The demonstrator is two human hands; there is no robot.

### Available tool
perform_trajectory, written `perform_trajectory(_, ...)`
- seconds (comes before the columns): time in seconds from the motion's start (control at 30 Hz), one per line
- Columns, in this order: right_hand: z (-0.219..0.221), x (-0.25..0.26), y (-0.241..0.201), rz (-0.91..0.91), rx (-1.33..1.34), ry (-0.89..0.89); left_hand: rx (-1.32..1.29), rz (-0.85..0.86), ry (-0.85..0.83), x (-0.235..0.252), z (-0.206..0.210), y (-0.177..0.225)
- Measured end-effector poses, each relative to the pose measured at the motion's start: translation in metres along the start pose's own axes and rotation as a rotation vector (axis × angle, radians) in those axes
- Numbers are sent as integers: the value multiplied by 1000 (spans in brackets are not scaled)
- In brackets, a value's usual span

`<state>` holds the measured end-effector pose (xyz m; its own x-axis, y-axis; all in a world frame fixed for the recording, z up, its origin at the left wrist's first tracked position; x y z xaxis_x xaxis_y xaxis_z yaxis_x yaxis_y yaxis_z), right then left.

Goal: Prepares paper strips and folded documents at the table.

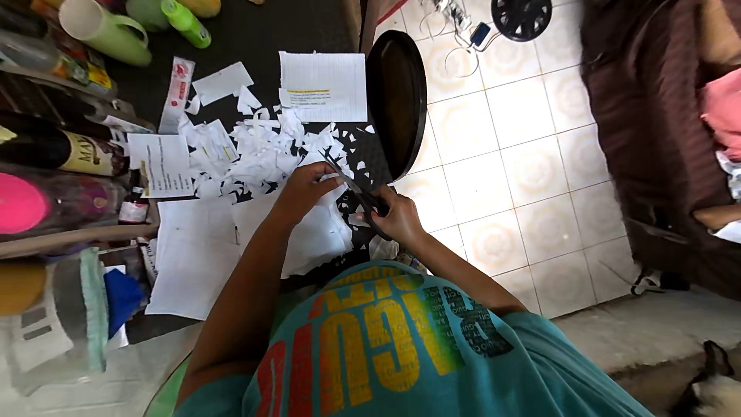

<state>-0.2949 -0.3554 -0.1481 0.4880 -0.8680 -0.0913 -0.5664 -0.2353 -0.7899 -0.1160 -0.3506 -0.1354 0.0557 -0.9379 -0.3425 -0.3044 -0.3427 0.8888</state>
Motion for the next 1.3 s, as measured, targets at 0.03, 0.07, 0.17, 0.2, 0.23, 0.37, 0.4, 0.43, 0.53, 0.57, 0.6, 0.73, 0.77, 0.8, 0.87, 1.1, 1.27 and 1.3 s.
perform_trajectory(0.03, 3, 2, 4, 20, 20, -20, 2, 6, 4, 1, -1, -2)
perform_trajectory(0.07, 6, 5, 9, 55, 46, -45, 2, 9, 7, 3, -2, -3)
perform_trajectory(0.17, 18, 16, 29, 219, 139, -103, 12, 9, 36, 4, -10, -6)
perform_trajectory(0.2, 21, 20, 35, 265, 153, -104, 8, 17, 53, 3, -14, -5)
perform_trajectory(0.23, 22, 24, 39, 300, 135, -102, -9, 25, 72, 1, -17, -4)
perform_trajectory(0.37, 30, 52, 49, 303, -186, -112, -118, 46, 153, -11, -29, 3)
perform_trajectory(0.4, 35, 64, 54, 304, -261, -140, -153, 45, 162, -13, -30, 4)
perform_trajectory(0.43, 40, 74, 57, 294, -307, -159, -190, 35, 170, -15, -29, 4)
perform_trajectory(0.53, 54, 95, 60, 237, -353, -159, -304, 5, 193, -20, -27, 3)
perform_trajectory(0.57, 58, 99, 62, 234, -366, -168, -334, -2, 197, -22, -26, 4)
perform_trajectory(0.6, 62, 103, 62, 230, -371, -177, -353, -6, 198, -24, -25, 5)
perform_trajectory(0.73, 63, 103, 51, 168, -320, -158, -424, -3, 221, -34, -23, 9)
perform_trajectory(0.77, 54, 99, 43, 125, -263, -94, -451, -5, 232, -36, -22, 11)
perform_trajectory(0.8, 42, 93, 32, 67, -173, -4, -473, -7, 245, -38, -20, 13)
perform_trajectory(0.87, 16, 75, 9, -26, 119, 119, -514, 8, 275, -41, -18, 16)
perform_trajectory(1.1, -29, 23, -54, -172, 672, 129, -546, 32, 275, -37, 6, 22)
perform_trajectory(1.27, -41, 20, -49, -150, 649, 201, -554, 15, 199, -42, 20, 30)
perform_trajectory(1.3, -43, 19, -48, -149, 646, 203, -554, 14, 189, -44, 21, 30)
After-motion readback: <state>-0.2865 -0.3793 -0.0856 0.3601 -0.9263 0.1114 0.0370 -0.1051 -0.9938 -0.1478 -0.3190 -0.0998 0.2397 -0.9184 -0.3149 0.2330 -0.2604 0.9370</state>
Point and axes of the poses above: each hand's wrist, its own x-axis towards the middle knuckle, its own z-axis out of the palm, y = z × x, the point moved 10 cm from there along x, towards the middle knuckle, and after that the axes turned 1 degree about y, right-handed, at the moved point
